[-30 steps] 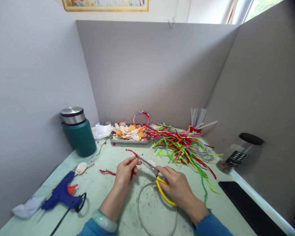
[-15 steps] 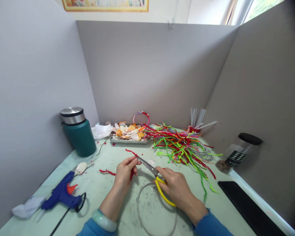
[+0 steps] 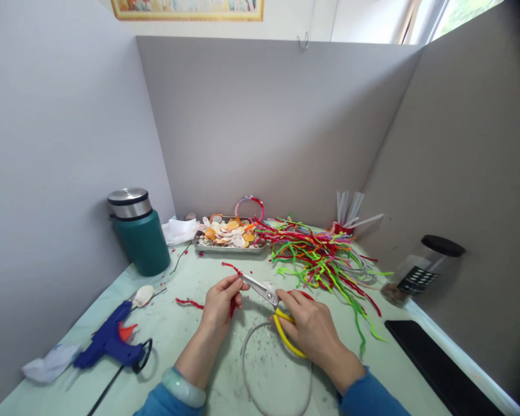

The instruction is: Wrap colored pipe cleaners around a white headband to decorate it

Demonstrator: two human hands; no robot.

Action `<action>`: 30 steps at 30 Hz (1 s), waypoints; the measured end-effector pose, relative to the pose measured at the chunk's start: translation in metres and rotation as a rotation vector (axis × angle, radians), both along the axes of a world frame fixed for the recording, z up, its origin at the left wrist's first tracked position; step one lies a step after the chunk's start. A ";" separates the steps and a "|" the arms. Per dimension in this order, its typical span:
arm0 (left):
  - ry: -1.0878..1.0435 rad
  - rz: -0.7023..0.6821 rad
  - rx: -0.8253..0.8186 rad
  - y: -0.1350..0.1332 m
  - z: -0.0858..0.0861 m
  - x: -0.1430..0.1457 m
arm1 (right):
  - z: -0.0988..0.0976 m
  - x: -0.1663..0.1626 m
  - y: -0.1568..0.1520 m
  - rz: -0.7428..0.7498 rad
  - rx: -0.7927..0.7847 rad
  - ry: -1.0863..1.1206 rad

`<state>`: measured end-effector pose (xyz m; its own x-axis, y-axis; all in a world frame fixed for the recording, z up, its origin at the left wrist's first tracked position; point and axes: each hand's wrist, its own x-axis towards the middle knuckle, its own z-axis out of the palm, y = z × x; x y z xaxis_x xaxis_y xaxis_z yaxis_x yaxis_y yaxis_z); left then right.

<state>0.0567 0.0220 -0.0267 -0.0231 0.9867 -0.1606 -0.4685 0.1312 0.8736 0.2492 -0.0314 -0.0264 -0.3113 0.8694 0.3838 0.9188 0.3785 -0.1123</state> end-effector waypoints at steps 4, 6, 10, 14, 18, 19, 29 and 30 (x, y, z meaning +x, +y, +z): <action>-0.009 -0.022 -0.003 0.000 0.004 -0.001 | -0.001 0.001 0.001 0.004 0.000 0.004; -0.034 -0.012 -0.015 0.000 0.007 -0.003 | -0.001 0.002 0.001 0.021 -0.013 0.000; -0.045 0.024 -0.026 -0.002 0.013 -0.006 | -0.001 0.003 0.001 0.052 -0.035 -0.004; -0.062 0.015 -0.031 -0.001 0.010 -0.008 | -0.001 0.002 0.001 0.077 -0.046 0.021; -0.155 -0.003 -0.019 0.002 0.006 -0.008 | -0.002 -0.001 0.000 0.077 -0.071 0.068; -0.187 -0.008 -0.034 0.002 0.006 -0.008 | -0.002 -0.001 0.000 0.075 -0.081 0.079; -0.267 0.036 -0.084 0.002 0.002 -0.005 | -0.002 -0.005 0.001 0.063 -0.098 0.095; -0.252 0.050 -0.069 0.002 0.002 -0.005 | -0.001 -0.004 0.001 0.054 -0.090 0.080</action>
